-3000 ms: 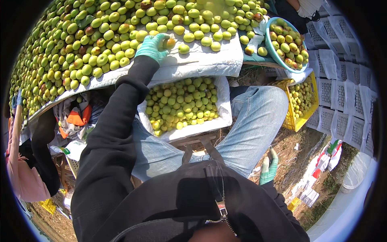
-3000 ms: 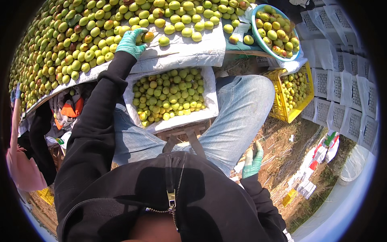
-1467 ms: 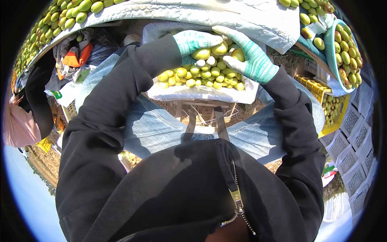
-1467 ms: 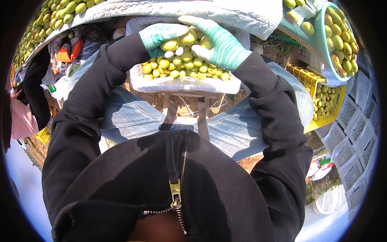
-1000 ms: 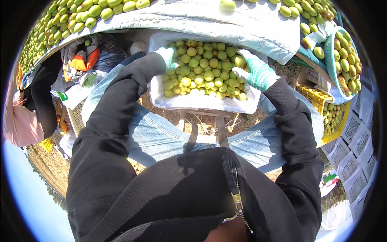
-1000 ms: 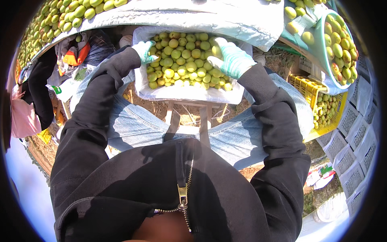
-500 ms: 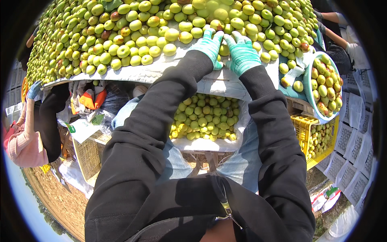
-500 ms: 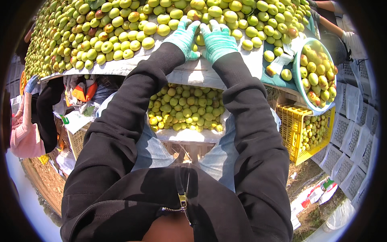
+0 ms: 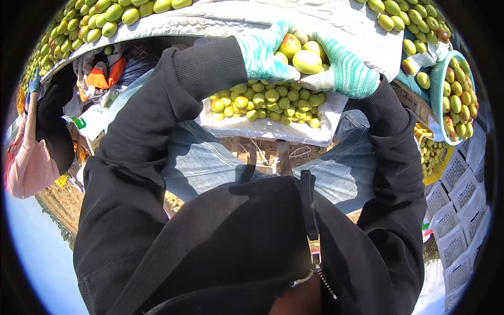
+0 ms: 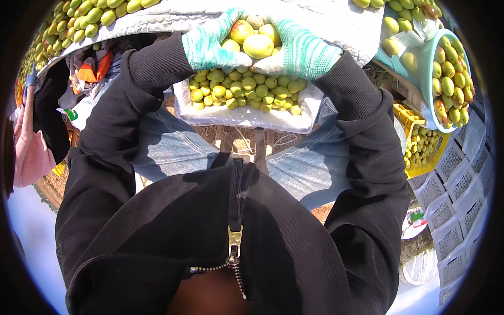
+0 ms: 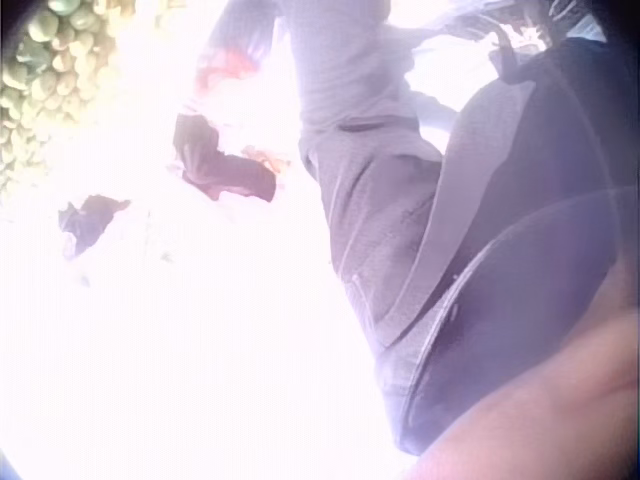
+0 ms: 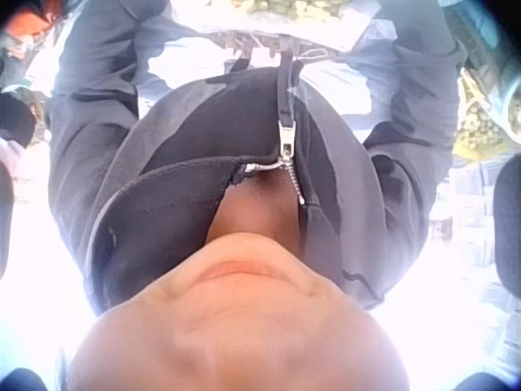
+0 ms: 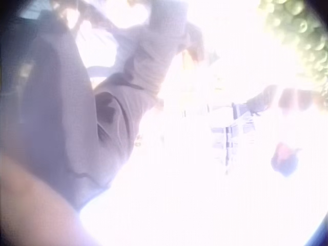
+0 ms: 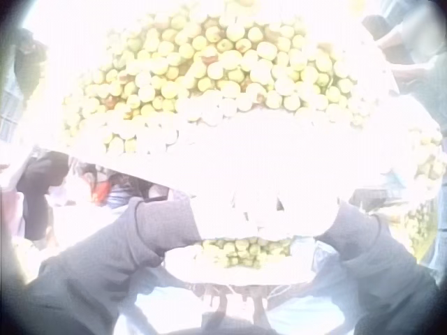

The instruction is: The person sorts green apples from a large pile on a table into a white crate, using both hands to pick and place them. The person occasionally moves apples between a blue bowl and the crate while continuing to sort.

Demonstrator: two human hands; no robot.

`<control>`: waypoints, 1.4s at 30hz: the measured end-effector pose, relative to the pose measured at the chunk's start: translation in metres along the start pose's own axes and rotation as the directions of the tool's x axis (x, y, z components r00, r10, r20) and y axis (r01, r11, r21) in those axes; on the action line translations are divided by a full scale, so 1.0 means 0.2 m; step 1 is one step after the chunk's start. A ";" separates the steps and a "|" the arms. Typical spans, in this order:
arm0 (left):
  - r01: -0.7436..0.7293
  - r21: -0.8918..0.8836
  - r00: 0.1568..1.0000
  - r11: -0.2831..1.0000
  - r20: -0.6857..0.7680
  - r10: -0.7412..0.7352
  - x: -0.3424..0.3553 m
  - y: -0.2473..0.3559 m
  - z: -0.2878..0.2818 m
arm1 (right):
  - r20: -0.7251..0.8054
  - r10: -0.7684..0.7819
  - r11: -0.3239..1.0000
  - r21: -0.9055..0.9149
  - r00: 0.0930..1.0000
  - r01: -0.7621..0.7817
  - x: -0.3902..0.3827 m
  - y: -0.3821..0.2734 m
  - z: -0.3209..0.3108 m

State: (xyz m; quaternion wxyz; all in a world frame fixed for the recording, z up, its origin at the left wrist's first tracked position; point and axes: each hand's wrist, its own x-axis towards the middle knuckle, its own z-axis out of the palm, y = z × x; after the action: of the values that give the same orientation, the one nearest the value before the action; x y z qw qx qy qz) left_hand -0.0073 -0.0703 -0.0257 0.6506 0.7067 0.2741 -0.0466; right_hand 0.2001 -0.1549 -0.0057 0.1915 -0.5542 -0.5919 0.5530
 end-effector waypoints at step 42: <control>-0.052 0.131 0.949 0.990 -0.301 0.090 0.11 0.07 -0.37 | -0.315 -0.061 0.988 -0.156 0.947 0.012 0.29 -0.20 -0.08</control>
State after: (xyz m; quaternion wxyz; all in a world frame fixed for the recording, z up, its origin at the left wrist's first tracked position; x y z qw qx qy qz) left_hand -0.0029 0.0073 -0.0112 0.5572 0.7532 0.3425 0.0704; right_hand 0.1777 -0.0889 0.0121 0.2522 -0.6381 -0.6037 0.4059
